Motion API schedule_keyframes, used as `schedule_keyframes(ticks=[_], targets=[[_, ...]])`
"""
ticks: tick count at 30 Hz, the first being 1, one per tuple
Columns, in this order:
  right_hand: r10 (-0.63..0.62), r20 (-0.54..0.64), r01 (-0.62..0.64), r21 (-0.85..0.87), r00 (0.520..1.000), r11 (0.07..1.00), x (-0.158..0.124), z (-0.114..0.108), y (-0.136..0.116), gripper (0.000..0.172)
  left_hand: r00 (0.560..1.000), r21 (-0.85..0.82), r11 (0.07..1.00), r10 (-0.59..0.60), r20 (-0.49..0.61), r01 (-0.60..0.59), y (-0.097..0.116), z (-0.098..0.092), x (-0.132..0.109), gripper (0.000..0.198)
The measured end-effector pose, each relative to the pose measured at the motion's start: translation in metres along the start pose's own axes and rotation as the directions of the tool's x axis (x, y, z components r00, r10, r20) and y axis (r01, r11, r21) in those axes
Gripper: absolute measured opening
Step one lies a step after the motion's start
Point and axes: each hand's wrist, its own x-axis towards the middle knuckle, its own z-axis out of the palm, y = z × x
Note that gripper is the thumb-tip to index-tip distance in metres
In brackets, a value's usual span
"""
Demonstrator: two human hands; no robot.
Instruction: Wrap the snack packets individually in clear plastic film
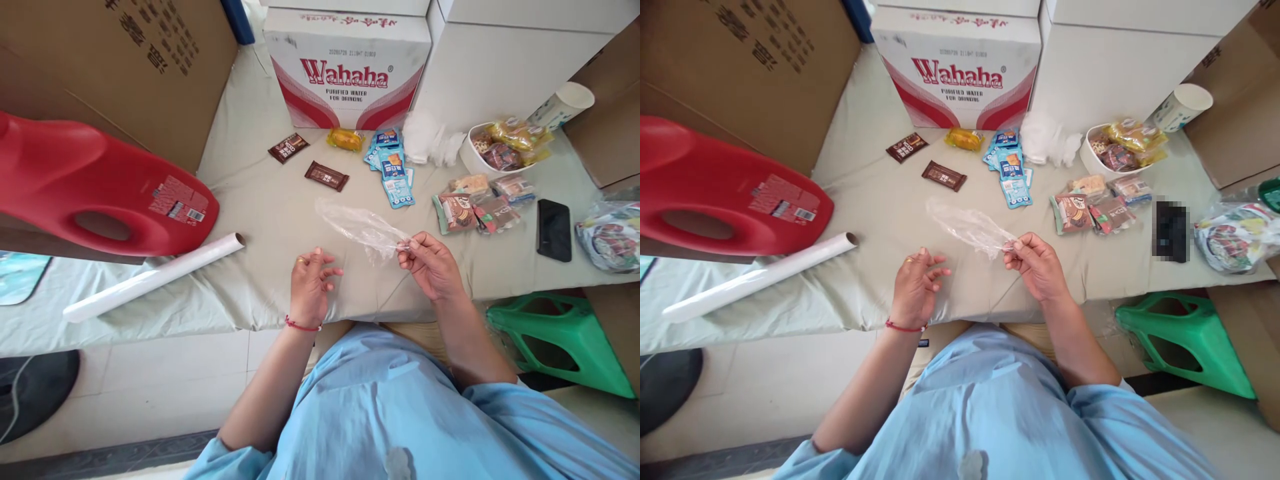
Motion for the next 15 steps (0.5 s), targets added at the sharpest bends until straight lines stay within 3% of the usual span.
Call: schedule_keyframes(ticks=[4, 8, 11, 13, 15], targets=[[-0.069, 0.075, 0.074, -0.072, 0.995, 0.995, -0.003, 0.005, 0.009, 0.027, 0.987, 0.129, 0.989, -0.089, 0.138, 0.071, -0.006, 0.01, -0.008, 0.069], [-0.115, 0.22, 0.165, -0.222, 0.969, 0.961, -0.009, 0.013, 0.018, 0.026, 0.99, 0.212, 0.974, 0.051, 0.13, -0.078, -0.006, 0.027, -0.001, 0.062], [-0.141, 0.366, 0.293, -0.405, 0.92, 0.866, -0.015, 0.019, 0.019, 0.025, 0.978, 0.277, 0.941, 0.16, 0.136, -0.193, -0.009, 0.036, 0.009, 0.047], [-0.141, 0.438, 0.366, -0.487, 0.888, 0.793, -0.018, 0.02, 0.018, 0.023, 0.972, 0.237, 0.943, 0.213, 0.101, -0.232, -0.014, 0.037, 0.015, 0.042], [-0.127, 0.451, 0.367, -0.498, 0.883, 0.786, -0.02, 0.019, 0.016, 0.023, 0.972, 0.151, 0.96, 0.232, 0.033, -0.234, -0.018, 0.036, 0.019, 0.038]])
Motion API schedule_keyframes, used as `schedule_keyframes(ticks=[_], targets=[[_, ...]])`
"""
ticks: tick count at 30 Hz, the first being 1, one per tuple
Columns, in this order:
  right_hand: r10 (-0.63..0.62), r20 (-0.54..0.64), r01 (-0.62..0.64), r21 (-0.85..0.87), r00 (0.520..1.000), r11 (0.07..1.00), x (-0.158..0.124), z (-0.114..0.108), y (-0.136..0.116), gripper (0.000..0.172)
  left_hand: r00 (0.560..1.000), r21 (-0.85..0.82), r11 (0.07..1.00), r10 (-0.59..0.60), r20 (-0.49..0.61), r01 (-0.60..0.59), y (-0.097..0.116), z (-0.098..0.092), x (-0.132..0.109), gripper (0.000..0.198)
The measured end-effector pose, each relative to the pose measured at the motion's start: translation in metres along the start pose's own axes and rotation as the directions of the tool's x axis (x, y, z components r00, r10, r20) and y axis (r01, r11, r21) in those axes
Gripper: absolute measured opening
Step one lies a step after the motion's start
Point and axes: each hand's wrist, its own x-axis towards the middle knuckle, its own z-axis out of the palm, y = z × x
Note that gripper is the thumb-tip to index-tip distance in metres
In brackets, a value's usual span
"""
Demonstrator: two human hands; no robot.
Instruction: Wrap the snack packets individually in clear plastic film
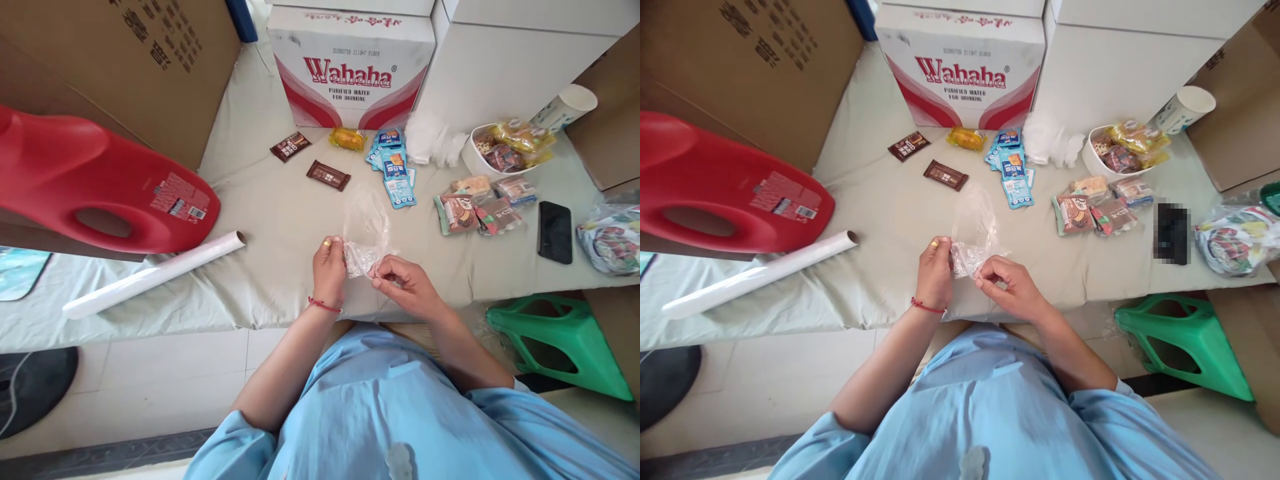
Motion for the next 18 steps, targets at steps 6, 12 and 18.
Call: schedule_keyframes(ticks=[6, 12, 18], targets=[[0.1, -0.097, -0.066, 0.303, 0.99, 0.951, -0.004, -0.014, 0.004, 0.026, 0.984, -0.127, 0.99, -0.087, -0.153, 0.067, 0.004, -0.01, 0.005, 0.042], [0.031, -0.087, -0.01, 0.23, 0.996, 0.973, 0.0, -0.014, -0.002, 0.025, 0.936, 0.18, 0.957, -0.265, 0.231, 0.226, 0.007, -0.017, -0.006, 0.07], [-0.027, -0.005, 0.028, 0.141, 1.0, 0.99, -0.001, -0.008, -0.004, 0.027, 0.917, 0.233, 0.938, -0.312, 0.248, 0.256, 0.0, -0.019, -0.011, 0.061]])
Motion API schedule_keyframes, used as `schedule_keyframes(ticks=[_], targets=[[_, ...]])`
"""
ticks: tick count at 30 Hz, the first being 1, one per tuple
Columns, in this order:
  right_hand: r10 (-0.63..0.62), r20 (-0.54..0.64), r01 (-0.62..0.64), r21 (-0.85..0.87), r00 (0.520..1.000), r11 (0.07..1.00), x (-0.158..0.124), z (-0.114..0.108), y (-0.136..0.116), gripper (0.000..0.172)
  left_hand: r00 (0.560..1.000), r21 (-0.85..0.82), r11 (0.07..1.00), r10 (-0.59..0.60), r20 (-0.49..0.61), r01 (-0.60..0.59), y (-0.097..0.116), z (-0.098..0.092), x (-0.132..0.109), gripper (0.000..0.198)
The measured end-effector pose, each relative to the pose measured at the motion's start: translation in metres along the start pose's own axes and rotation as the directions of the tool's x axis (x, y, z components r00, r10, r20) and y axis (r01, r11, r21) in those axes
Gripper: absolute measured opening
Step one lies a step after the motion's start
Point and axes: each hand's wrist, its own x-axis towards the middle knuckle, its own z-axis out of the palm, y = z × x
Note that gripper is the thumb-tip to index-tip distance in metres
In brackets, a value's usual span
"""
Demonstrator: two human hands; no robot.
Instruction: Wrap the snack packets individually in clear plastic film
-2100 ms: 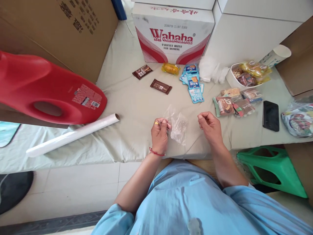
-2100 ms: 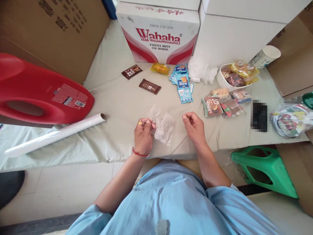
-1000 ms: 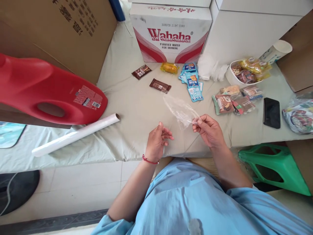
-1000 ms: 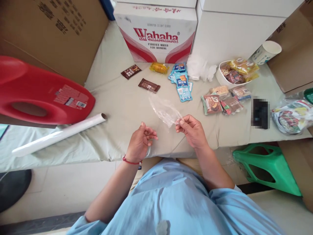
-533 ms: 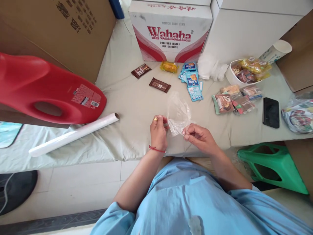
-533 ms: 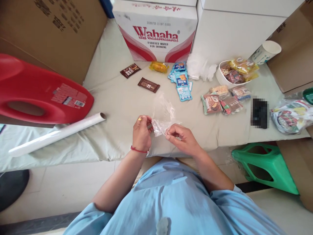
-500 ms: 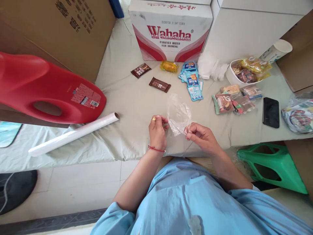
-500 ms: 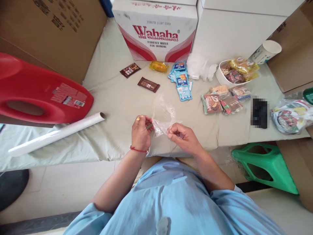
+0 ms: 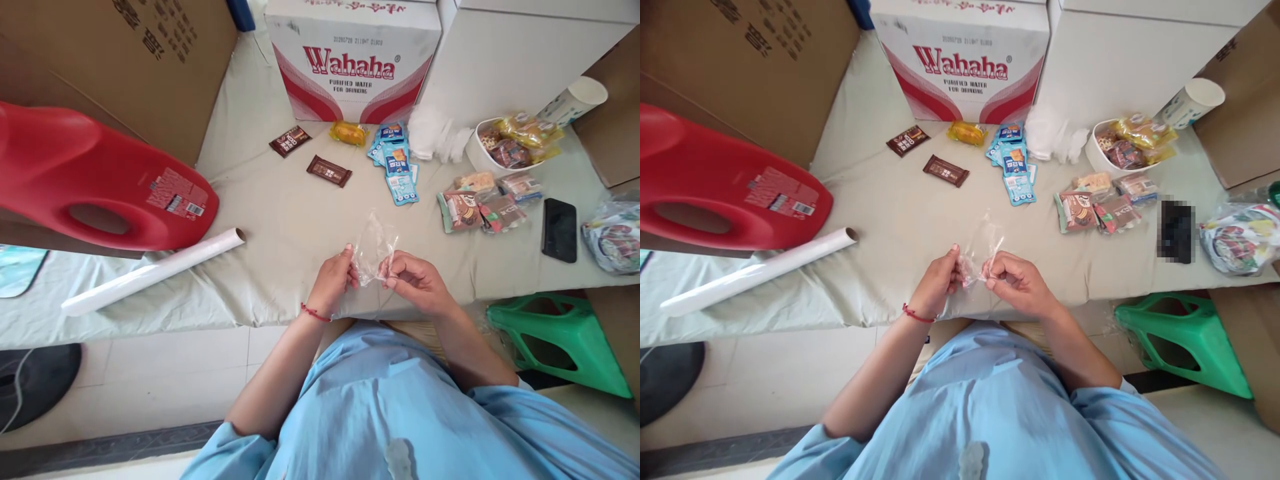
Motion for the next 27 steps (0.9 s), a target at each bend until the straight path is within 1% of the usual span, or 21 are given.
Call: schedule_keyframes(ticks=[3, 5, 6, 8, 11, 13, 16, 18, 21, 24, 27], targets=[[-0.025, 0.111, 0.032, -0.06, 0.993, 0.998, -0.001, 0.0, 0.001, 0.021, 1.0, -0.062, 0.998, 0.027, -0.002, -0.027, 0.001, 0.001, 0.002, 0.044], [-0.039, 0.173, 0.053, -0.074, 0.984, 0.996, -0.002, -0.001, 0.001, 0.017, 0.999, -0.154, 0.988, -0.001, -0.033, -0.004, 0.003, 0.002, 0.003, 0.036], [-0.038, 0.181, 0.051, -0.068, 0.983, 0.996, -0.003, -0.002, 0.001, 0.017, 0.998, -0.218, 0.976, -0.02, -0.061, 0.007, 0.003, 0.003, 0.002, 0.034], [-0.018, 0.137, 0.023, -0.038, 0.99, 0.999, -0.004, -0.003, 0.003, 0.019, 0.992, -0.341, 0.94, -0.049, -0.116, 0.007, 0.004, 0.003, 0.001, 0.034], [0.022, 0.014, -0.022, 0.01, 1.0, 1.0, -0.006, -0.004, 0.005, 0.023, 0.981, -0.419, 0.907, -0.04, -0.188, -0.043, 0.002, 0.005, 0.0, 0.036], [0.042, -0.022, -0.042, 0.005, 0.999, 0.999, -0.007, -0.004, 0.006, 0.025, 0.971, -0.425, 0.902, -0.032, -0.237, -0.074, 0.001, 0.006, 0.001, 0.035], [0.079, -0.024, -0.079, 0.017, 0.997, 0.997, -0.007, -0.004, 0.005, 0.026, 0.948, -0.409, 0.902, 0.001, -0.317, -0.138, -0.001, 0.006, 0.004, 0.034], [0.128, -0.035, -0.125, 0.078, 0.991, 0.989, -0.007, -0.004, 0.004, 0.027, 0.924, -0.395, 0.896, 0.042, -0.38, -0.203, -0.002, 0.005, 0.006, 0.033], [0.24, -0.061, -0.225, 0.185, 0.969, 0.957, -0.007, -0.005, 0.003, 0.03, 0.882, -0.367, 0.881, 0.109, -0.458, -0.299, -0.002, 0.001, 0.01, 0.033], [0.326, -0.062, -0.301, 0.258, 0.943, 0.918, -0.008, -0.008, 0.001, 0.035, 0.855, -0.327, 0.88, 0.151, -0.497, -0.345, -0.003, -0.004, 0.013, 0.037], [0.406, -0.029, -0.376, 0.325, 0.913, 0.868, -0.006, -0.011, -0.003, 0.042, 0.844, -0.306, 0.885, 0.158, -0.512, -0.352, -0.003, -0.009, 0.017, 0.039]])
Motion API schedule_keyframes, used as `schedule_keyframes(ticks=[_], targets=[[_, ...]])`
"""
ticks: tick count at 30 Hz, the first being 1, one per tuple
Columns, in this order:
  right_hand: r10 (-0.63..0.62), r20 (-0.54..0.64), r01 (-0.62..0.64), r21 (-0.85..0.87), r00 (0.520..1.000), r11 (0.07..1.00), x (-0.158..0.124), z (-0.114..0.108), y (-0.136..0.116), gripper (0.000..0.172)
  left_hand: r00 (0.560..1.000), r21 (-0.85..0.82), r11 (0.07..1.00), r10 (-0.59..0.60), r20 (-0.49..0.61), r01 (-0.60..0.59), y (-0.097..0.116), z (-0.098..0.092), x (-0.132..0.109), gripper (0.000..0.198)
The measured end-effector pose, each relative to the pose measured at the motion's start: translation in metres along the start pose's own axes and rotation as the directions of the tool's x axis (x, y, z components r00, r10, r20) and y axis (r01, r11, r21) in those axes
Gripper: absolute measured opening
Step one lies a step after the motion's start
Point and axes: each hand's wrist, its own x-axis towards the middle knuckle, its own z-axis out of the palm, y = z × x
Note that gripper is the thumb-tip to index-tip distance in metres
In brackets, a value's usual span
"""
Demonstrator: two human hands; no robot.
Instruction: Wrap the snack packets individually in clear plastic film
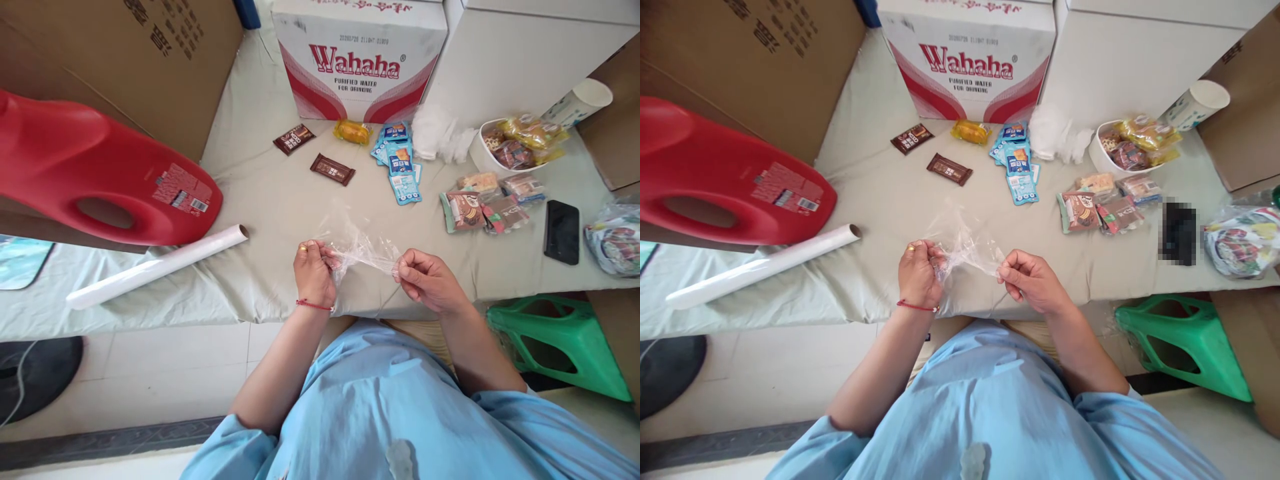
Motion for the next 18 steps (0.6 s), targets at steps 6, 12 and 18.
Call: schedule_keyframes(ticks=[6, 12, 18], targets=[[-0.054, -0.26, 0.063, 0.024, 0.964, 0.998, 0.009, -0.016, -0.005, 0.045, 0.996, -0.004, 0.996, 0.084, -0.013, -0.084, 0.008, 0.0, -0.001, 0.035], [-0.175, -0.284, 0.13, -0.171, 0.943, 0.977, 0.003, 0.0, 0.003, 0.047, 0.951, 0.147, 0.94, 0.31, 0.002, -0.307, 0.009, 0.01, -0.036, 0.037], [-0.24, -0.242, 0.163, -0.297, 0.94, 0.941, 0.02, 0.038, 0.02, 0.039, 0.937, 0.179, 0.92, 0.335, 0.102, -0.349, 0.0, 0.014, -0.056, 0.036]])
